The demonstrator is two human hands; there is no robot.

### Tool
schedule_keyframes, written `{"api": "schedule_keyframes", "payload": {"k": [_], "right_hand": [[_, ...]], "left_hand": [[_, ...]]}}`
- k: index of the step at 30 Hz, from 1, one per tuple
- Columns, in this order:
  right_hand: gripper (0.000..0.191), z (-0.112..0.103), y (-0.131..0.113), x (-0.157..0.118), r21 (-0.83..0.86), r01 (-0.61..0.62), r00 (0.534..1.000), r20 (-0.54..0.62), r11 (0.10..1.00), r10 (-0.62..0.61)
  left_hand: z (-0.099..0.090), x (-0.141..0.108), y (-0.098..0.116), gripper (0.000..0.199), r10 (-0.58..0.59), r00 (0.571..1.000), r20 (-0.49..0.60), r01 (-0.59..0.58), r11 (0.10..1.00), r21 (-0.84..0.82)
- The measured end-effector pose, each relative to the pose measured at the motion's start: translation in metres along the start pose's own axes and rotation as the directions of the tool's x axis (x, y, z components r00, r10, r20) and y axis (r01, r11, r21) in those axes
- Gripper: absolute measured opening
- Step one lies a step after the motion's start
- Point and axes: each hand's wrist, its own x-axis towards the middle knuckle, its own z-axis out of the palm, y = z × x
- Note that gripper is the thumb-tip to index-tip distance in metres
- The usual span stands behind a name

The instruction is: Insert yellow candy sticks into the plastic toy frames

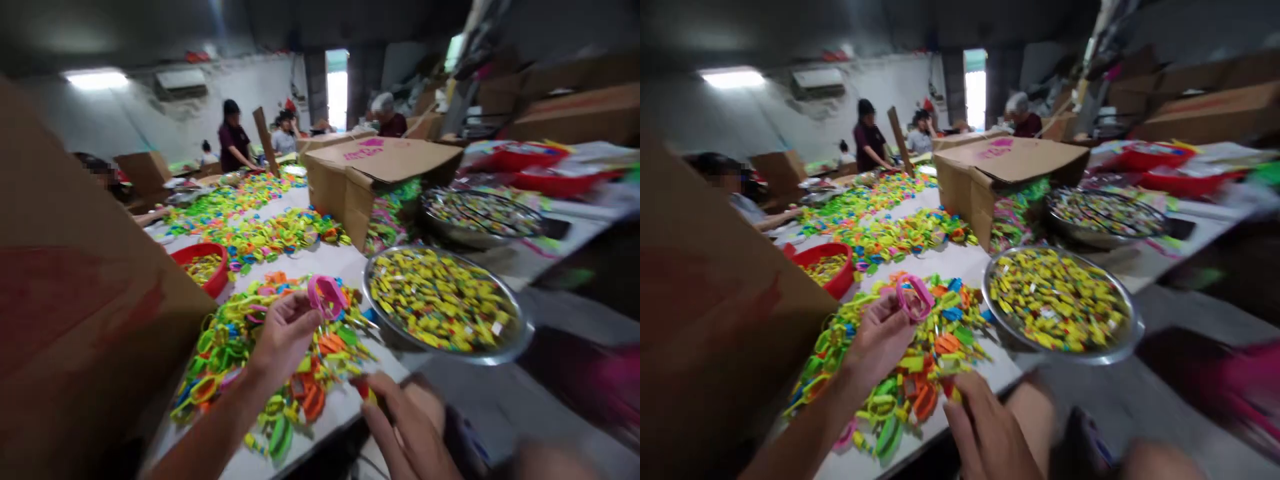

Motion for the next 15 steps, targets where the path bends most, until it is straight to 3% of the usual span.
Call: {"api": "schedule_keyframes", "payload": {"k": [3,6,10,15], "right_hand": [[0.028,-0.019,-0.030,0.012,0.045,-0.026,1.000,-0.003,0.999,0.026],[0.033,-0.044,-0.045,0.001,0.089,-0.135,0.990,-0.025,0.987,0.137],[0.034,-0.068,-0.051,-0.031,0.186,-0.211,0.966,-0.108,0.960,0.233],[0.039,-0.085,-0.059,-0.050,0.258,-0.253,0.937,-0.173,0.932,0.302]], "left_hand": [[0.050,-0.042,-0.034,0.028,-0.064,0.998,-0.005,0.061,0.967,-0.249],[0.084,-0.058,-0.059,0.027,-0.127,0.992,-0.003,0.118,0.933,-0.340],[0.112,-0.064,-0.081,0.027,-0.189,0.979,0.075,0.203,0.915,-0.349],[0.132,-0.074,-0.091,0.025,-0.175,0.974,0.143,0.212,0.926,-0.312]]}}
